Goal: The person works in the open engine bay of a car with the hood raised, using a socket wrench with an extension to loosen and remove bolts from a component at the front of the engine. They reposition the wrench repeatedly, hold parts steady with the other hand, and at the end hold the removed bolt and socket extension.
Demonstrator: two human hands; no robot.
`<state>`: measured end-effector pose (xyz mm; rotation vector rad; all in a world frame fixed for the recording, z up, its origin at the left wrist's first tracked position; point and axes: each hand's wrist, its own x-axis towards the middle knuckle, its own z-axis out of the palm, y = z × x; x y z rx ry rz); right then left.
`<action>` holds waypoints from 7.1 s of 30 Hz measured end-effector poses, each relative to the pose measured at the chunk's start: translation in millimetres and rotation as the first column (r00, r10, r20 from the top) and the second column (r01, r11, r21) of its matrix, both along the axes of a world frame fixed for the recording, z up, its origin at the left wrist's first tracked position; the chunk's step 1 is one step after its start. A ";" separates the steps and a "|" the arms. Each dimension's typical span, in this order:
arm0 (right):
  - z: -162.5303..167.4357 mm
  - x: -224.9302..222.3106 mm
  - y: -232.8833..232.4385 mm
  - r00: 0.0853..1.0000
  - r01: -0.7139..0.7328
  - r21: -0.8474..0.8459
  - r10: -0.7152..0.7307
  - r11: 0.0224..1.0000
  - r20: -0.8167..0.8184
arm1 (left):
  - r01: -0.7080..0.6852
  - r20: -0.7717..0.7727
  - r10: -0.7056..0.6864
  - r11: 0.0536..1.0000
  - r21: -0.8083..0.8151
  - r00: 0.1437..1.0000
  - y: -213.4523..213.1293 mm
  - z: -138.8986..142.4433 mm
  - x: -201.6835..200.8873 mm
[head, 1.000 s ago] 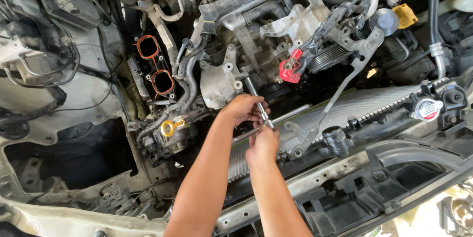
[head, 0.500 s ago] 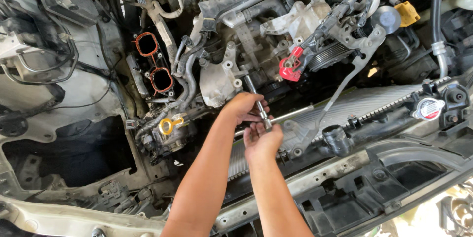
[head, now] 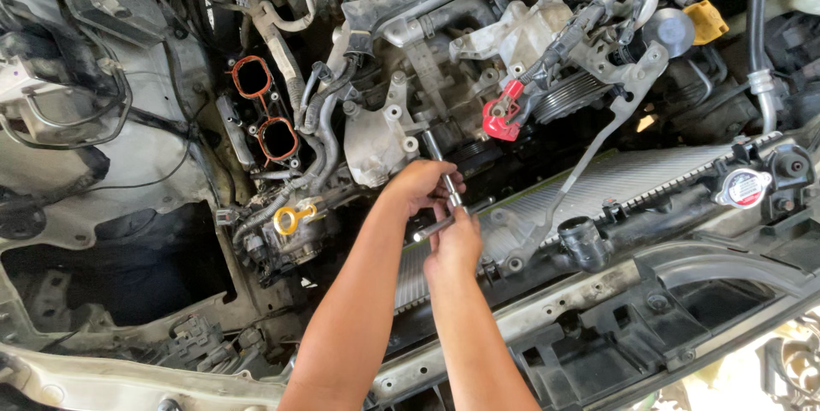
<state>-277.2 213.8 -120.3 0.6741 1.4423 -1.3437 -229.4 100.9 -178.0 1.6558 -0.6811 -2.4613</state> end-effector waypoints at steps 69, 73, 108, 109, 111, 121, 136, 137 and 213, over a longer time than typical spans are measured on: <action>26.2 -5.4 -4.1 0.978 0.194 0.000 -0.193 0.981 0.082 | -0.153 -0.150 0.187 0.966 0.209 0.971 -2.8 10.8 0.9; 9.0 -6.4 0.4 0.992 0.084 0.001 -0.083 0.996 0.098 | -0.181 -0.132 0.216 0.956 0.231 0.967 -2.1 10.7 -1.9; 30.9 1.6 -1.4 0.982 0.187 -0.083 -0.188 0.979 0.003 | -0.132 -0.251 0.217 0.940 0.316 0.943 -2.8 22.5 3.6; 25.9 1.8 -0.3 0.976 0.215 -0.085 -0.217 0.973 -0.011 | -0.142 -0.256 0.234 0.933 0.331 0.938 -2.2 21.2 3.9; 16.7 0.5 0.9 0.988 0.155 -0.062 -0.155 0.986 -0.004 | -0.158 -0.272 0.263 0.922 0.354 0.926 -1.8 17.9 3.7; 20.8 -2.0 1.1 0.978 -0.018 0.066 0.003 0.998 0.211 | -0.167 -0.071 0.185 0.964 0.208 0.980 2.2 24.5 -2.3; 23.5 1.6 8.4 0.900 0.008 -0.104 0.038 0.995 0.434 | -0.106 0.190 0.122 0.990 -0.092 0.974 40.6 35.5 4.8; 25.6 1.4 9.3 0.901 0.023 -0.121 0.032 0.992 0.433 | -0.087 0.199 0.118 0.984 -0.155 0.973 41.0 38.3 4.3; -2.9 71.1 11.9 0.474 -0.691 0.036 0.490 0.722 -0.732 | -0.381 -0.166 0.398 0.916 0.127 0.902 29.5 51.5 100.6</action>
